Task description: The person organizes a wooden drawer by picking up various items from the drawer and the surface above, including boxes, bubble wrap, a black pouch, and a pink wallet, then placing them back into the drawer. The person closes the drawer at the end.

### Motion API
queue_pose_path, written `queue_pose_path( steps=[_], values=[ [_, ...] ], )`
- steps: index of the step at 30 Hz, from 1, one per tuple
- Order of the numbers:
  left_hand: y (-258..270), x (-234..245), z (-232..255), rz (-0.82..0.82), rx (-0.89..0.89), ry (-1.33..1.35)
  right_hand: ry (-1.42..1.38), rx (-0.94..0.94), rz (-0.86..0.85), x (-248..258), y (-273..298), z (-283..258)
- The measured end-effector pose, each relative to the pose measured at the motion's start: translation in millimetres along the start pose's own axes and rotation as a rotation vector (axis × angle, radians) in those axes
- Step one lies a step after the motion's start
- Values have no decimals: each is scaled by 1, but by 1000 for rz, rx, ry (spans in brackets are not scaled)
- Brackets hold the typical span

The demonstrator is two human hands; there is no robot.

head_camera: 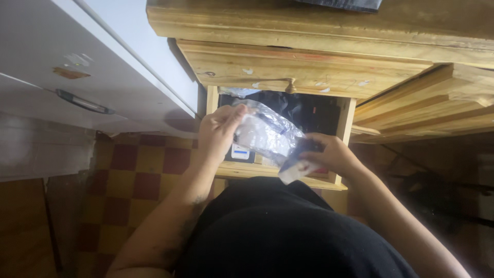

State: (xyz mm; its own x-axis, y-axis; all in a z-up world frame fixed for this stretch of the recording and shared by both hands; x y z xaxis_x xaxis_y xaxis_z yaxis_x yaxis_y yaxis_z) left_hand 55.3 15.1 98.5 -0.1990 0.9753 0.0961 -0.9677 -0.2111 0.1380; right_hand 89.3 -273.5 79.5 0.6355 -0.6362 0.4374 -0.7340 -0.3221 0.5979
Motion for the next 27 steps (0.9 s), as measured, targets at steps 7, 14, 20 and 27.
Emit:
queue_pose_path(
  steps=[7, 14, 20, 27],
  values=[
    [11, -21, 54, -63, -269, -194, 61, 714, 167, -22, 18, -67],
    [6, -35, 50, -210, -390, -302, -4, 462, 295, -19, 0, -65],
    [-3, -17, 14, -328, -250, 53, -424, 385, 340, -2, -23, -48],
    [2, -41, -24, -327, -154, 69, -846, 379, 151, -11, -42, -42]
  ],
)
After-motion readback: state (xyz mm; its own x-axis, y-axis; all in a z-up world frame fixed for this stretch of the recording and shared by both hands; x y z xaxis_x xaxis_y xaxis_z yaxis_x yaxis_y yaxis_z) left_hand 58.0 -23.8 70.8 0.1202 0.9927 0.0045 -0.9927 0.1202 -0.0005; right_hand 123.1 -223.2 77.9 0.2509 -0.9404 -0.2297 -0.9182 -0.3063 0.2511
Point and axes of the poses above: each hand's wrist, its own y-axis away from the middle knuckle, its own x-axis out of the back of the hand, z = x × y, the point moved 4 cm from there along -y, towards the middle knuckle, and after that the axes turned 5 degrees about x, right-handed, at the moved point
